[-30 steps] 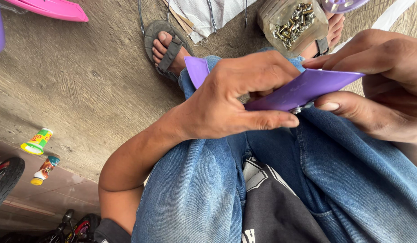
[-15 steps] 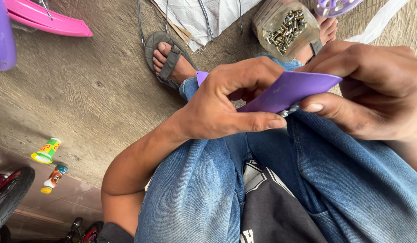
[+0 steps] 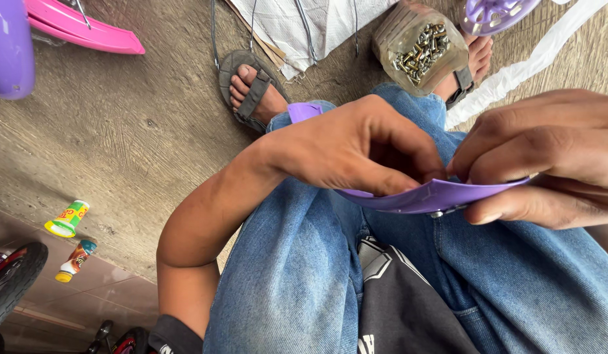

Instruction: The person assembles a purple plastic scooter part by inserting a metal grommet and a bolt, then threading a metal rod through the grommet. They secure the assembly by tightening the bolt with a screwdriver.

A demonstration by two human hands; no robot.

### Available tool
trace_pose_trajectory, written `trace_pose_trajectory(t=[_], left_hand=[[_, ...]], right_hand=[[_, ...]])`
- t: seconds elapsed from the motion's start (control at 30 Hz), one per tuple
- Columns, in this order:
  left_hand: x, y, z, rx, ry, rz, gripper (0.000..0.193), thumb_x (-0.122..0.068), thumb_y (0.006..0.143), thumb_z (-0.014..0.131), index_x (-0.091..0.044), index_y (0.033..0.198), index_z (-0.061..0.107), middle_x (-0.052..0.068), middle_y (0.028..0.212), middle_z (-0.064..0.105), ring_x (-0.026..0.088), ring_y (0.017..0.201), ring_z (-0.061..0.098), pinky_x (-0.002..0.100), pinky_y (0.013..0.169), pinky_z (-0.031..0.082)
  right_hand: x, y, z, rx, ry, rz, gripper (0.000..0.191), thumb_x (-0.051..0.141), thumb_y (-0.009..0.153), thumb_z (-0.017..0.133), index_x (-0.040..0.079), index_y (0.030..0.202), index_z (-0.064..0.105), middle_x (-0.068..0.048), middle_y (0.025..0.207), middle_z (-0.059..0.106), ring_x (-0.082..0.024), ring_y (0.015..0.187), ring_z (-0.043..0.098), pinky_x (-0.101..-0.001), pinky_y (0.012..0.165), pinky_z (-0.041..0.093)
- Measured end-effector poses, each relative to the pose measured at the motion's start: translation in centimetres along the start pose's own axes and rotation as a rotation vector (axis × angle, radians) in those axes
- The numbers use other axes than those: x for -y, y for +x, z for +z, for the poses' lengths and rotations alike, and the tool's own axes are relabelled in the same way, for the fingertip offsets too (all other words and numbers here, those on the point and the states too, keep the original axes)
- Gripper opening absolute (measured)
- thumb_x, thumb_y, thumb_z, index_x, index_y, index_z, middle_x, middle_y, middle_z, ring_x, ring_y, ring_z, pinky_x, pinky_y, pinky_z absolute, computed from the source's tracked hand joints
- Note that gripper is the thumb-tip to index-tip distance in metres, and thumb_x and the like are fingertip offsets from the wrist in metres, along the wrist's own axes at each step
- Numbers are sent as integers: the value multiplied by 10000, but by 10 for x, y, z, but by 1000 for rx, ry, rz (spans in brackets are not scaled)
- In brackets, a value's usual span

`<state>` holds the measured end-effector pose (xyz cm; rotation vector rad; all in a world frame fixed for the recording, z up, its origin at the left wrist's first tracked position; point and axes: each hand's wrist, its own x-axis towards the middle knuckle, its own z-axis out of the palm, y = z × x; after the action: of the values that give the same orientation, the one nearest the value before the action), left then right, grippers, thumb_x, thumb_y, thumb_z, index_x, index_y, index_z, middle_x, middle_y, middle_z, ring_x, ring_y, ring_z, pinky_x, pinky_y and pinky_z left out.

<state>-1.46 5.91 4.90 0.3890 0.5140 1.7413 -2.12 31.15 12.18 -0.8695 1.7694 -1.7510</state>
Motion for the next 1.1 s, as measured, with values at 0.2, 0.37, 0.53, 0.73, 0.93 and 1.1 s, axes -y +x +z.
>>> trace_pose_trajectory(t=[0.2,0.37,0.53,0.73,0.93,1.1], left_hand=[[0,-2,-1,30,8,-22,238,-148,1043,772,46,1175,733,35,1008,743,56,915,673,214,833,565],[3,0,-3,72,-113,40,256,-163,1057,782,40,1192,705,22,1051,713,51,954,658,219,895,556],[8,5,-6,74,-48,21,262,-197,1053,770,35,1161,717,12,1008,736,40,919,669,212,854,574],[9,5,-7,113,-30,-7,226,-178,1061,767,33,1131,726,0,962,726,33,882,658,207,805,564],[13,4,0,98,-60,17,192,-134,1063,770,37,1135,724,6,964,706,35,888,642,207,807,546],[21,0,0,96,-232,73,191,-82,1101,758,43,1225,684,27,1069,714,55,990,664,219,917,558]], right_hand=[[3,4,5,0,20,0,233,239,905,749,56,939,609,-93,789,691,-184,713,765,-306,615,637],[6,7,7,0,-38,-16,238,230,917,736,53,958,582,-108,791,697,-205,726,753,-331,631,628],[6,5,5,25,-35,14,236,233,921,721,65,982,567,-100,790,709,-194,736,766,-321,619,630],[3,4,4,58,21,2,215,221,924,717,63,971,580,-111,791,707,-193,725,764,-319,606,633],[1,7,6,44,66,-18,223,219,921,727,53,964,584,-113,787,705,-189,716,764,-319,604,635],[-4,7,4,22,108,-19,200,195,938,703,42,957,576,-130,791,696,-192,736,766,-322,631,646]])
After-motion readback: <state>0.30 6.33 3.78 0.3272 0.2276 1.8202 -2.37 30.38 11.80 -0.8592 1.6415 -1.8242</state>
